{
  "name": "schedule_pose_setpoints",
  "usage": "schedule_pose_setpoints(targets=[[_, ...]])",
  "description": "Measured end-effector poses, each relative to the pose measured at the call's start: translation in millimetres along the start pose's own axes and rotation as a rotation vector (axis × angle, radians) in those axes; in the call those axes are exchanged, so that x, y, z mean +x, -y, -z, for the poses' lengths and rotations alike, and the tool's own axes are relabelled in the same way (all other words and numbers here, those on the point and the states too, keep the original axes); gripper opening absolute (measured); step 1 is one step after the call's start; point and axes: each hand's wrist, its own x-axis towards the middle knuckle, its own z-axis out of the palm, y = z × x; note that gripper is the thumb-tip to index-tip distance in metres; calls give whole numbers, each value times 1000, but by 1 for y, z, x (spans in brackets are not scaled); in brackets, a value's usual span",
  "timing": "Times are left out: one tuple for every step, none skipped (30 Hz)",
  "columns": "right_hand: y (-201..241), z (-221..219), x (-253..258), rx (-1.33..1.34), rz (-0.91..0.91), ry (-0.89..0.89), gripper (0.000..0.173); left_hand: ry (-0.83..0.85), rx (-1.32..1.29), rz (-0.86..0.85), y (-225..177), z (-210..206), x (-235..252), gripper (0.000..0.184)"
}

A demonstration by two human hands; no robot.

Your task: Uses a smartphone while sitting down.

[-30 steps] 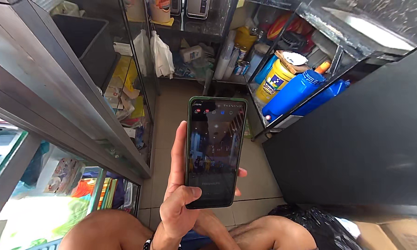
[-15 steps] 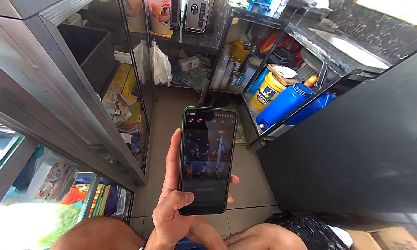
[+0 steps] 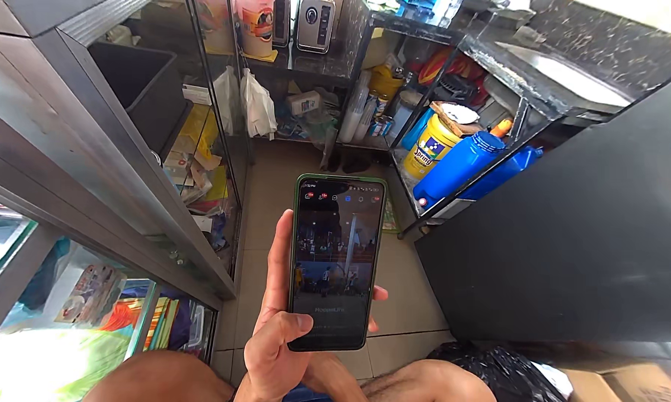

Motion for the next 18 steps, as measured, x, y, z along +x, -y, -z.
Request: schedule_pose_setpoints(targets=[[1, 1, -2, 1, -1, -1, 42, 0, 1, -1, 0, -1, 0, 88], [2, 1, -3, 0, -1, -3, 42, 4, 2, -2, 0, -1, 0, 88], [3, 3, -6, 2, -1, -4, 42, 6, 5, -4, 0, -1, 0, 88], [4, 4, -7, 1, -5, -1, 42, 6, 6, -5, 0, -2, 0, 88], [7, 8, -12, 1, -13, 10, 42, 9, 6, -6, 0, -2, 0, 88], [12, 13, -19, -2, -20, 18, 42, 12, 5, -3, 0, -2, 0, 88], [13, 15, -22, -10, -18, 19, 42, 13, 3, -1, 0, -3, 0, 88], [15, 17, -25, -13, -15, 15, 42, 12, 1, -1, 0, -3, -1, 88], [17, 19, -30, -11, -16, 14, 41, 11, -3, 0, 0, -3, -1, 88], [20, 22, -34, -8, -18, 12, 41, 13, -9, 2, 0, -3, -1, 88], [23, 25, -39, -5, -19, 15, 41, 14, -10, 2, 0, -3, -1, 88], [23, 25, -39, -9, -17, 15, 41, 14, -8, 2, 0, -3, -1, 88], [21, 23, -36, -15, -14, 14, 41, 12, -1, 2, 0, -3, -1, 88], [18, 20, -31, -23, -8, 11, 41, 11, 6, 2, 0, -4, -1, 88], [15, 17, -26, -28, 0, 8, 41, 9, 6, 2, 0, -4, -1, 89], [11, 13, -21, -31, 7, -1, 41, 6, 6, 2, 1, -4, -1, 89], [10, 12, -19, -34, 9, -2, 41, 3, 5, 2, 1, -4, -1, 89], [11, 13, -20, -30, 5, 4, 41, 3, 3, 4, 1, -4, -1, 89]])
